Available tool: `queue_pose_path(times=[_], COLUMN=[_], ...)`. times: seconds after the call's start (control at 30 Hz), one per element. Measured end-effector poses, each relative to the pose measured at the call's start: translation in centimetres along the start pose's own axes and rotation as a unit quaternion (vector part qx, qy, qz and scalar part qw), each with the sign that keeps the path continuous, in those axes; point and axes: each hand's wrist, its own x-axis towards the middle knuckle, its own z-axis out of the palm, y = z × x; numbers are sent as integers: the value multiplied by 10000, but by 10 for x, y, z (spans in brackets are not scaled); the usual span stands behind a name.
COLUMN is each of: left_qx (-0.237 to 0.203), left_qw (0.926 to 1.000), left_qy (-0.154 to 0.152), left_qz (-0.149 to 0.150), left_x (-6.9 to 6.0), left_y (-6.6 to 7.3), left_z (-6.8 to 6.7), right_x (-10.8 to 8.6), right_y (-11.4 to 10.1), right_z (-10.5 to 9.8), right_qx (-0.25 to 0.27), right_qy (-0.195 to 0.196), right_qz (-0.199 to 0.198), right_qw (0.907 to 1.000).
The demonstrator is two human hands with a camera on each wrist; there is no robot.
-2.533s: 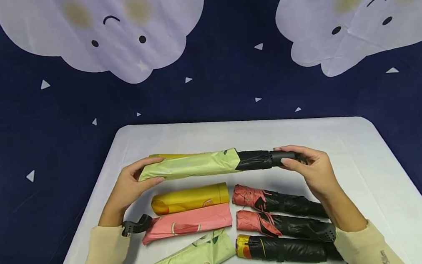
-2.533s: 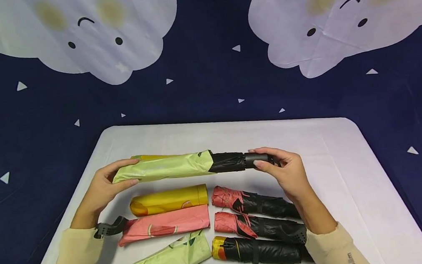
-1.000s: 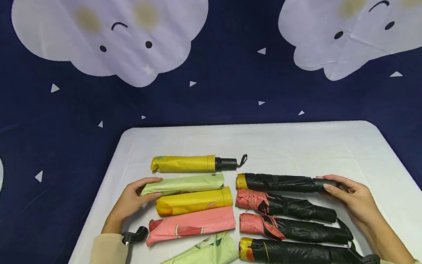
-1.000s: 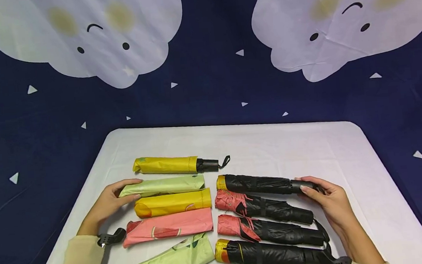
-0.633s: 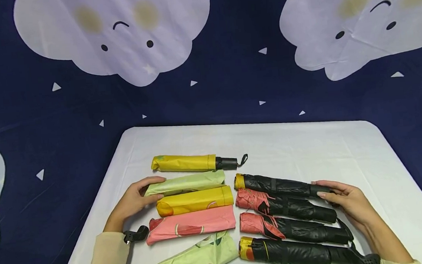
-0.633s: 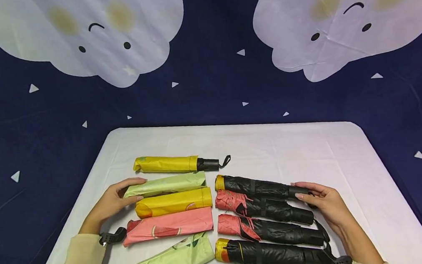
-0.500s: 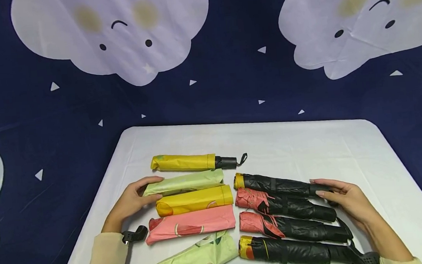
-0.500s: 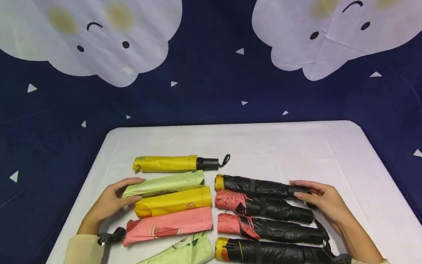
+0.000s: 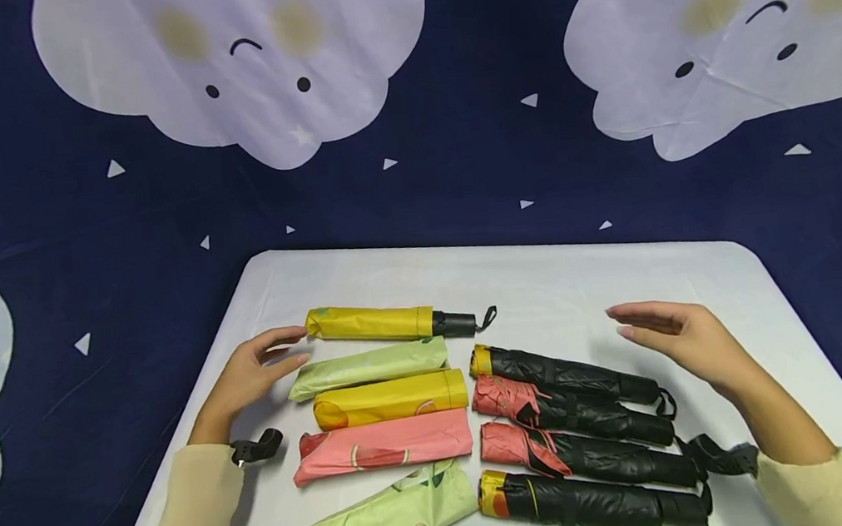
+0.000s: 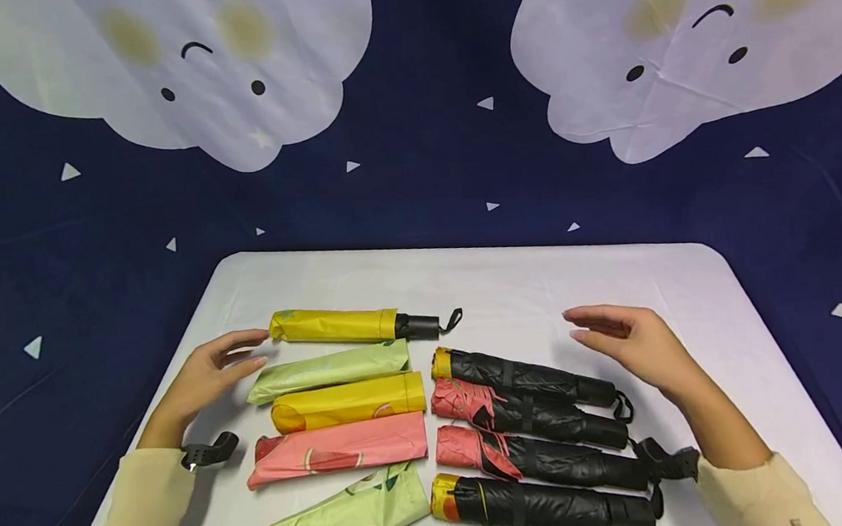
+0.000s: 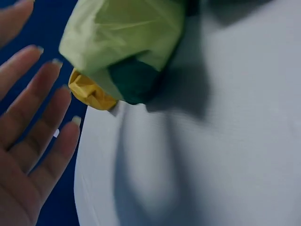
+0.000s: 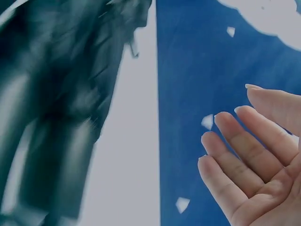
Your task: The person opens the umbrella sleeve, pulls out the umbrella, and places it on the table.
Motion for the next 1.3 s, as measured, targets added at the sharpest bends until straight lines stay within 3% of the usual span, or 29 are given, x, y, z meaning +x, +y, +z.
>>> queue_pose_path(times=[0.13, 0.33, 0.47, 0.63, 0.87, 1.07, 1.3], left_qx=[351, 735, 950, 1149, 1219, 1359, 1365], left_qw=[9992, 9971, 9948, 9918, 9897, 9892, 9889], left_qy=[173, 82, -47, -328, -609, -498, -481], left_qz=[10, 188, 354, 453, 428, 220, 327], left_x=[15, 33, 41, 51, 59, 66, 72], left_y=[0, -7, -7, -7, -5, -5, -6], left_z=[1, 5, 4, 5, 15, 22, 28], right_x=[30, 72, 88, 107, 129, 135, 140], right_y=[-26, -52, -74, -95, -86, -78, -73], right_z=[16, 62, 92, 120, 144, 156, 162], right_qx=[48, 59, -536, -1428, -1251, -1708, -2005], right_qy=[-129, -532, -782, -974, -1565, -1367, -1334], right_qz=[-393, -762, -1036, -1276, -886, -911, -1049], right_qw=[9991, 9957, 9901, 9766, 9757, 9715, 9649])
